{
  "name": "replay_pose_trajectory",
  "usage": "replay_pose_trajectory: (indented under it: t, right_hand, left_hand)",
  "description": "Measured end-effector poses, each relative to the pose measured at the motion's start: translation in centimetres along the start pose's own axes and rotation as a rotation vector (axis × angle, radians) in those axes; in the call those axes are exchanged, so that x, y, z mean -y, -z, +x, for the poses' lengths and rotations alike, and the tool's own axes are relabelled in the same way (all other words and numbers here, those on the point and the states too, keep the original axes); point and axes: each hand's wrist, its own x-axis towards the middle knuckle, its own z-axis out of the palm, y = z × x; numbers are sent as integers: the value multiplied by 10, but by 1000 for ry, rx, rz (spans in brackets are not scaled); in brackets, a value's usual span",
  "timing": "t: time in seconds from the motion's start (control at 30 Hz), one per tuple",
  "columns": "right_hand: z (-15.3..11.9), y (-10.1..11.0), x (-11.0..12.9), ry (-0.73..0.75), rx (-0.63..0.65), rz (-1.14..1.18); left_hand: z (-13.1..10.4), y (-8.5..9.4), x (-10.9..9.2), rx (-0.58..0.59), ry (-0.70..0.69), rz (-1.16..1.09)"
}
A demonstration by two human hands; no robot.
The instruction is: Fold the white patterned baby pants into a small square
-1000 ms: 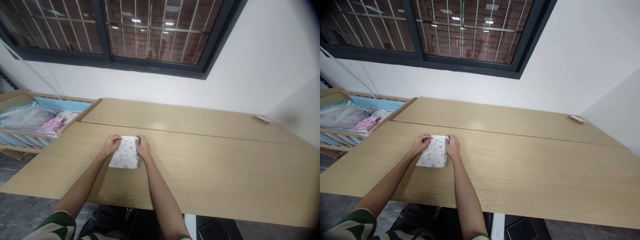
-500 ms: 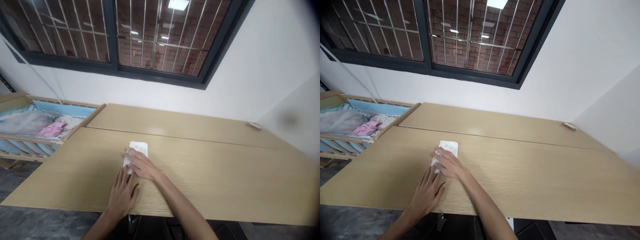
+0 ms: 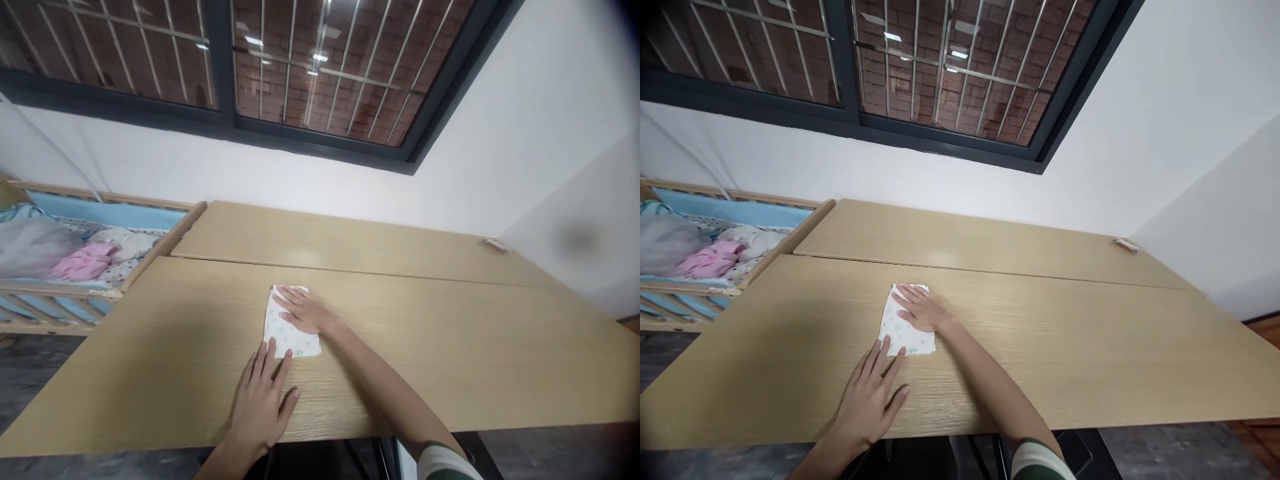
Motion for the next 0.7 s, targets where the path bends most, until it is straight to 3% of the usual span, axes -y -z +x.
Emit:
replay_pose_trajectory:
  t: [0.57,0.7]
  right_hand:
    - [0,-11,-4,-168,-390,28]
    - [-7,-13,-11,-269,-416,165]
  left_hand:
    - [7,2,12,48,8,-106]
    - [11,0,27,25,81,-264]
